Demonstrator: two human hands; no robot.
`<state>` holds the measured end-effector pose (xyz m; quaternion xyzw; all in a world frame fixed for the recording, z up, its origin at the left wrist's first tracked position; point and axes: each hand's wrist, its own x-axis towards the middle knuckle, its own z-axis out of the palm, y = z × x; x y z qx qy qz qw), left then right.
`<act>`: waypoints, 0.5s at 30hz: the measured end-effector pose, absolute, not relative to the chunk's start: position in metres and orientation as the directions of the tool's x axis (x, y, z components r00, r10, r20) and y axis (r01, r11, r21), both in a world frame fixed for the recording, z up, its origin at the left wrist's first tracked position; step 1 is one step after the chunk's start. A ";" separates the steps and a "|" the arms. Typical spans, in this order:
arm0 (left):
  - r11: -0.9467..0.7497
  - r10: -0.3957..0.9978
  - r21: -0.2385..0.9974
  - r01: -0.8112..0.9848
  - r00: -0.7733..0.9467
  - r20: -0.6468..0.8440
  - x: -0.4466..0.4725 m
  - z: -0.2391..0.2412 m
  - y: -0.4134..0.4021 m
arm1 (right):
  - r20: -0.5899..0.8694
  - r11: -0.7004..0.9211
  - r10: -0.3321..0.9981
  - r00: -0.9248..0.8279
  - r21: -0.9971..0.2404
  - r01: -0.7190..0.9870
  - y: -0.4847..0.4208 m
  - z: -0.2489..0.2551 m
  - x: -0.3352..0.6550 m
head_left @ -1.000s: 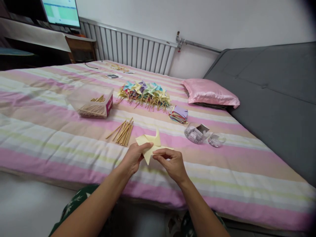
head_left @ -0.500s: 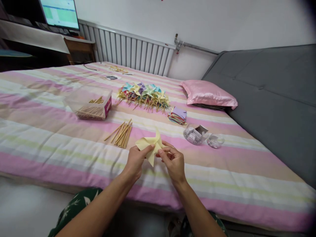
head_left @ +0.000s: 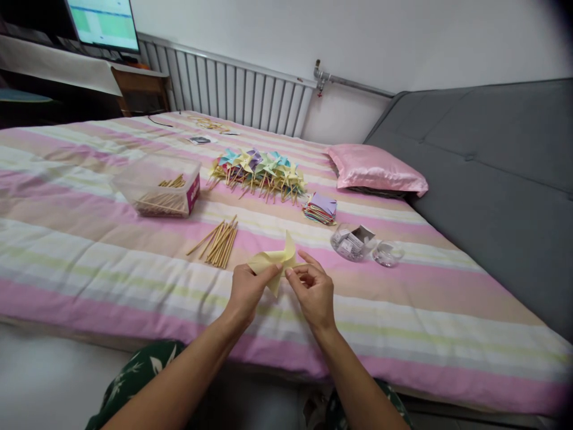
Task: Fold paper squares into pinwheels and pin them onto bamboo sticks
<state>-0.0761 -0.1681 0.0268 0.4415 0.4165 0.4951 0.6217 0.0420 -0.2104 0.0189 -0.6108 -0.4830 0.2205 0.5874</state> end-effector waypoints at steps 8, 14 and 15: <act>0.078 0.987 0.980 -0.183 0.153 -0.050 -0.076 0.022 -0.166 | 0.300 0.126 0.848 0.438 -0.915 0.384 -0.211 0.022 0.045; 0.047 0.986 0.989 -0.143 0.164 -0.023 -0.076 0.020 -0.165 | 0.302 0.114 0.860 0.411 -0.899 0.422 -0.211 0.024 0.049; 0.035 0.985 0.991 -0.132 0.171 -0.012 -0.077 0.019 -0.165 | 0.300 0.111 0.863 0.407 -0.898 0.427 -0.211 0.024 0.050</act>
